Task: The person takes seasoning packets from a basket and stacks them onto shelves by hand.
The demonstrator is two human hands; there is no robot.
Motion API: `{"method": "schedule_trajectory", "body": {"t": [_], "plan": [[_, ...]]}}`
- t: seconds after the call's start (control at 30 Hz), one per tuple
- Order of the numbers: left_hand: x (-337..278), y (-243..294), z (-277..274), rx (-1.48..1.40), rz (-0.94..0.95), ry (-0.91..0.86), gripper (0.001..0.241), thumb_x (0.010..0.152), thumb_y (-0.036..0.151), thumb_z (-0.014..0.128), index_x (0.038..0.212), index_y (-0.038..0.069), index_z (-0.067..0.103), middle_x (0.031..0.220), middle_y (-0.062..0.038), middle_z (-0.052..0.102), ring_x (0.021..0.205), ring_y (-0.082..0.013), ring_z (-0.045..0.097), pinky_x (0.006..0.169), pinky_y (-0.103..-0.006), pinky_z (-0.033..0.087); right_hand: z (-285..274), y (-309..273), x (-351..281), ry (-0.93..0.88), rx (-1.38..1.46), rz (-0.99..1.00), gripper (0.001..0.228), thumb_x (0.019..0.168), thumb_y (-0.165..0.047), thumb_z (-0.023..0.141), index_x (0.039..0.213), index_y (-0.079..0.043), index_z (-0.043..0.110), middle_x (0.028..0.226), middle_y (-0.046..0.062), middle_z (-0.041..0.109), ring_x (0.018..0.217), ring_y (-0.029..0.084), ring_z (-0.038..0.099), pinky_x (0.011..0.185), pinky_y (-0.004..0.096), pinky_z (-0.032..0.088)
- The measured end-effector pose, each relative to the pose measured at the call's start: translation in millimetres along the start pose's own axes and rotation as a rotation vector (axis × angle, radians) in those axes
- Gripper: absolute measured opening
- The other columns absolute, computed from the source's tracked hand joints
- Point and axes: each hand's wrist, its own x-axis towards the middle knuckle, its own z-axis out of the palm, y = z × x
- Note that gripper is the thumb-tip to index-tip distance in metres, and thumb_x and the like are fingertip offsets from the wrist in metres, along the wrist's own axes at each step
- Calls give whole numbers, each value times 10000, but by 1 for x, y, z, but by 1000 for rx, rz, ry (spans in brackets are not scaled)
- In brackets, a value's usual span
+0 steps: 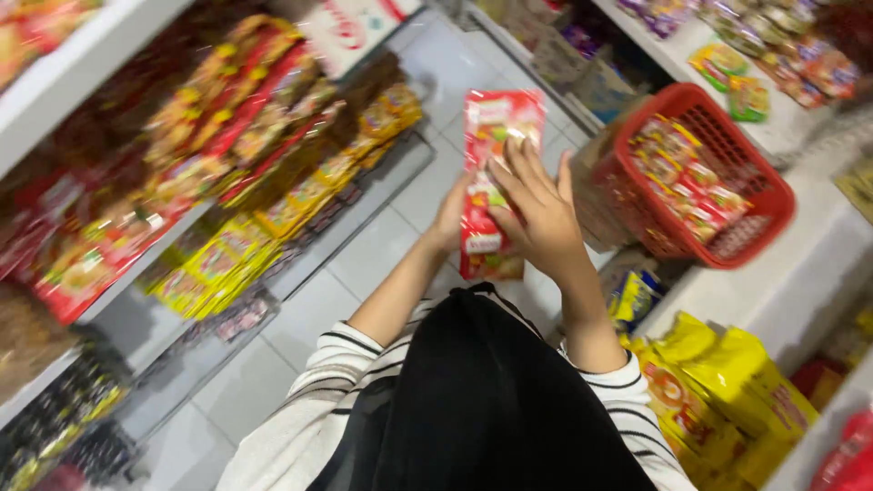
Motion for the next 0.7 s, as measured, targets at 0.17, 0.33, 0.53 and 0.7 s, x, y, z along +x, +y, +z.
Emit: {"method": "schedule_trajectory", "body": {"t": [0.17,0.33,0.53,0.7], "plan": [[-96,32,-18,564,3,64,591,1081,367,479,1562,39,378,1437,-156,588,1271,-242,611,1078,-395,505,36,-38,37,236,80,56,626,914,-182,770,1466,-53,507,1577,357,339,1464,413,356,1169,509,282],[-197,71,-23,645,-79,40,638,1073,344,529,1608,44,351,1468,-122,567,1290,-196,579,1078,-361,489,61,-57,44,-374,775,442,535,921,-142,739,1430,-66,592,1175,92,703,1034,121,651,876,286,550],[-281,123,-9,969,134,124,866,910,281,758,1610,92,284,1447,-83,567,1291,-136,547,1074,-336,472,115,-124,84,-478,869,423,436,900,-96,750,1313,11,656,1071,41,724,917,82,664,785,264,557],[-338,156,-13,1232,189,358,583,933,234,816,1416,46,549,1284,-85,671,1158,-117,612,1008,-310,532,122,-137,120,-277,883,297,403,936,-43,720,1323,27,633,1161,52,708,1000,84,667,875,246,552]]}}
